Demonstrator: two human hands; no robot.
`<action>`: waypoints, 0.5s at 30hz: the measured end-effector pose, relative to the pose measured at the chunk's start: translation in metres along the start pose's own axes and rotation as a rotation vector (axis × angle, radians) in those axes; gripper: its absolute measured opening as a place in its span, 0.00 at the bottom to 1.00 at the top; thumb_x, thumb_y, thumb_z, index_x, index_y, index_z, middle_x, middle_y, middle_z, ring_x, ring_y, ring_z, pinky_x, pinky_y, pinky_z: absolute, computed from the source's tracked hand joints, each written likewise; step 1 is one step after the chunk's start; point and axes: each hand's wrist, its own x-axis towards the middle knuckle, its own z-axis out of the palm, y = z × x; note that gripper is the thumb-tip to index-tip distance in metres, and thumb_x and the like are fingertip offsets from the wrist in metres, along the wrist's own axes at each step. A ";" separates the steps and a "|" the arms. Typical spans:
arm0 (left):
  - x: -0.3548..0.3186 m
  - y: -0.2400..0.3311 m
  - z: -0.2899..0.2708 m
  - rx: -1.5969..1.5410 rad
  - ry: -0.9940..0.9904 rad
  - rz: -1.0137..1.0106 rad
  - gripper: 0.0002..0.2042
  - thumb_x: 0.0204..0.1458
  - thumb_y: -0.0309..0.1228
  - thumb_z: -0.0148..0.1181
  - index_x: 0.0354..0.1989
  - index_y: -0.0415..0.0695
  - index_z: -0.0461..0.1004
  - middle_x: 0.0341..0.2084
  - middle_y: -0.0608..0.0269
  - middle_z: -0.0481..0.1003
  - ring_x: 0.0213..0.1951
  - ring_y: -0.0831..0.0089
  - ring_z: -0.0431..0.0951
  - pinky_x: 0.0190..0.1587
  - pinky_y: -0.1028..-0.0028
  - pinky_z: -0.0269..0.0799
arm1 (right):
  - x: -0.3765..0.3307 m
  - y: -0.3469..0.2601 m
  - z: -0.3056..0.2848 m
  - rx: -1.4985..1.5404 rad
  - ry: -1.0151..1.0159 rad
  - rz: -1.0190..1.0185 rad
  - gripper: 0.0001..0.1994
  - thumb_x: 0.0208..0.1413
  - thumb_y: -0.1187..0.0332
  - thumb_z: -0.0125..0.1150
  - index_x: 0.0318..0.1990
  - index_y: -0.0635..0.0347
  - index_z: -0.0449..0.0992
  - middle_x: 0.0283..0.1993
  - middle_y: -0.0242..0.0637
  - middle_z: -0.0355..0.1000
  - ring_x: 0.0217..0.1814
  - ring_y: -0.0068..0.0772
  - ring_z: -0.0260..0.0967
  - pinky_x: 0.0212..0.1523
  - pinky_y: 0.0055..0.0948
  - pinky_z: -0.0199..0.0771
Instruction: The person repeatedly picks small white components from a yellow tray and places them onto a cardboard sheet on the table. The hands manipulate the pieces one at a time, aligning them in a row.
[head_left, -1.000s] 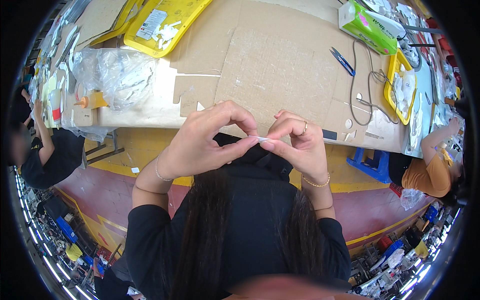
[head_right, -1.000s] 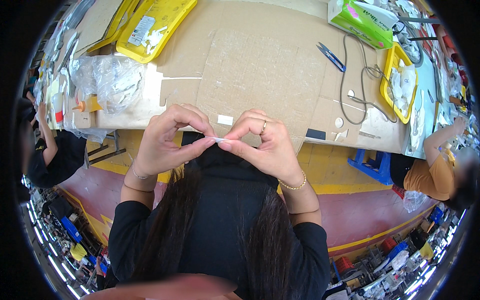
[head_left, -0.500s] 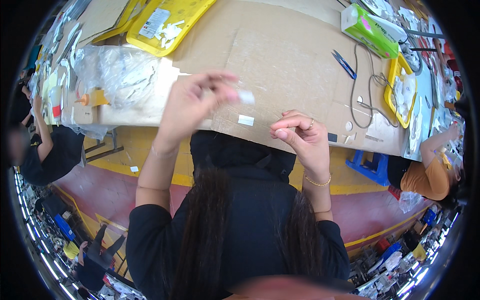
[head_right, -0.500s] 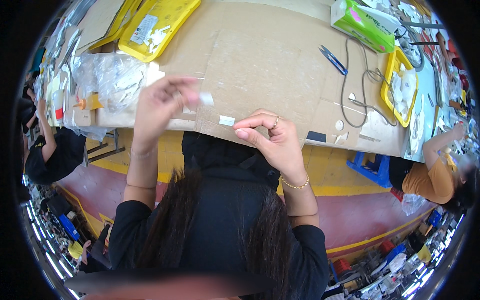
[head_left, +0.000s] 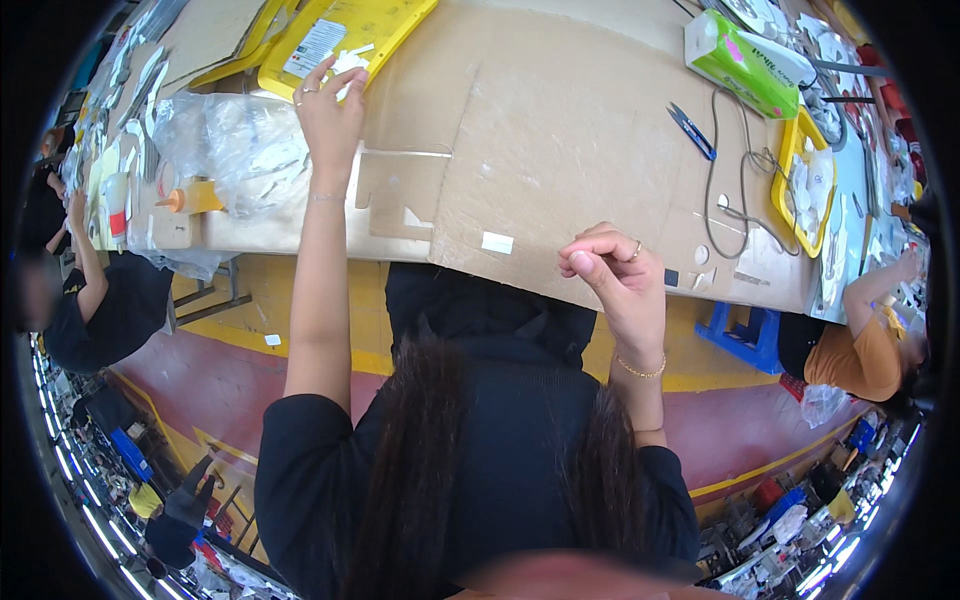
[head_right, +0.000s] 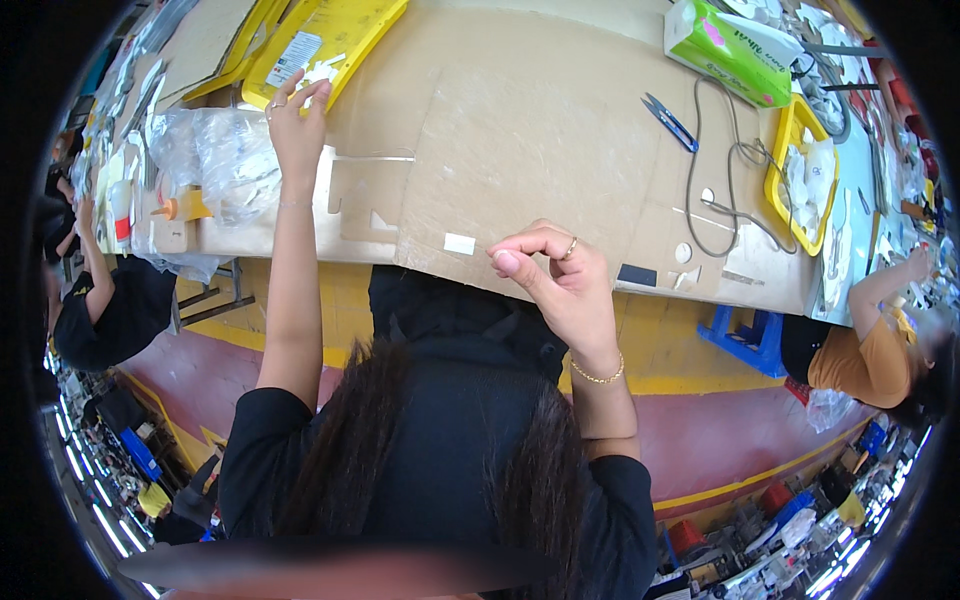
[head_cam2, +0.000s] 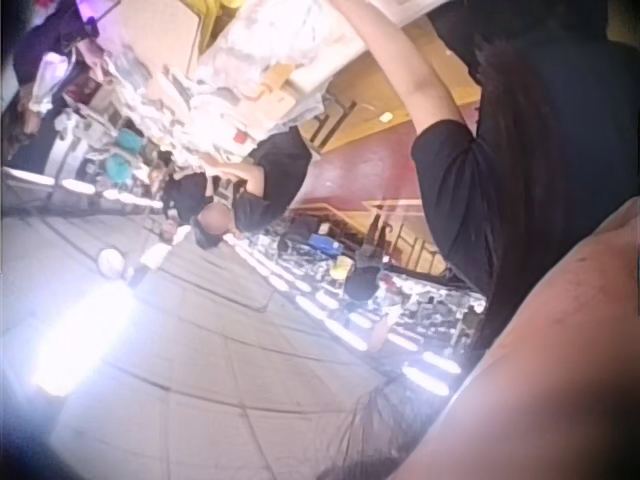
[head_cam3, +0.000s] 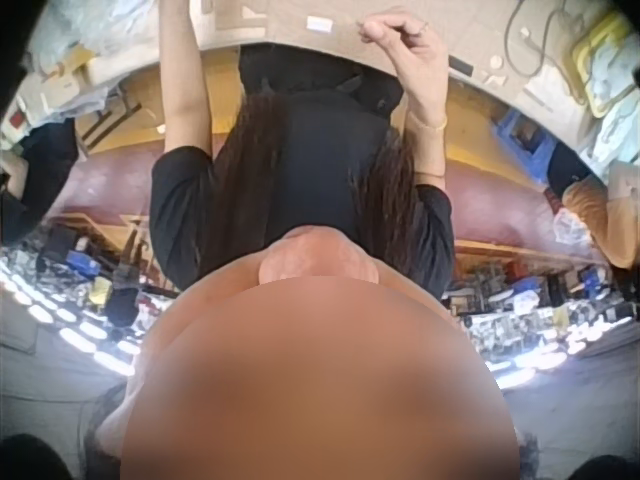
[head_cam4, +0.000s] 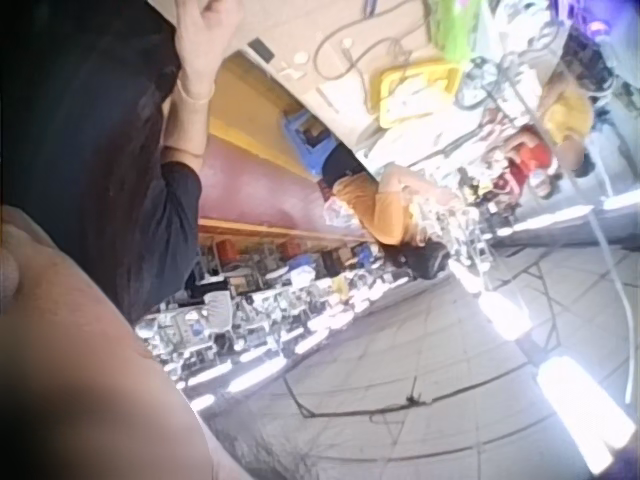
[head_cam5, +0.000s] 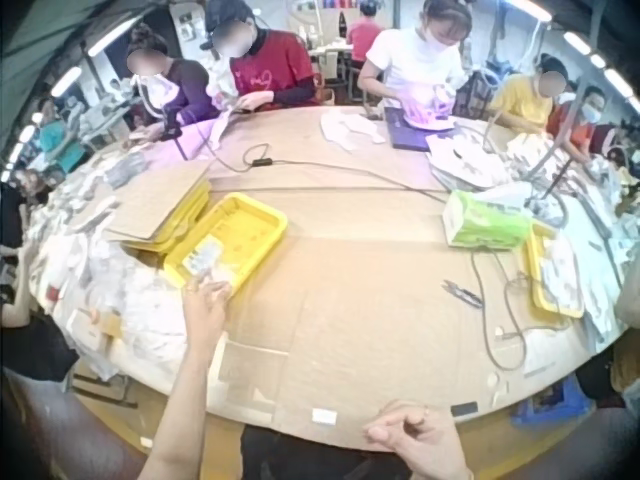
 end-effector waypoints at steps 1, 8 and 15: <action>-0.011 0.013 -0.002 -0.111 -0.066 -0.029 0.11 0.51 0.35 0.60 0.37 0.41 0.80 0.41 0.56 0.75 0.46 0.61 0.73 0.48 0.67 0.68 | 0.001 0.000 -0.001 0.012 0.001 0.003 0.03 0.55 0.76 0.61 0.34 0.65 0.79 0.32 0.34 0.73 0.35 0.21 0.69 0.38 0.20 0.68; -0.110 0.101 -0.030 -0.453 -0.837 0.168 0.10 0.41 0.30 0.69 0.32 0.42 0.78 0.37 0.58 0.71 0.45 0.59 0.69 0.48 0.66 0.66 | 0.005 0.006 -0.003 -0.021 -0.016 -0.008 0.03 0.54 0.76 0.61 0.33 0.66 0.79 0.31 0.34 0.73 0.34 0.20 0.68 0.37 0.19 0.67; -0.132 0.114 -0.028 -0.350 -0.769 0.184 0.11 0.38 0.28 0.69 0.31 0.44 0.75 0.35 0.59 0.70 0.44 0.57 0.68 0.49 0.63 0.64 | 0.006 0.008 0.000 -0.093 0.006 -0.031 0.02 0.54 0.77 0.60 0.32 0.66 0.77 0.30 0.35 0.72 0.32 0.22 0.69 0.36 0.21 0.68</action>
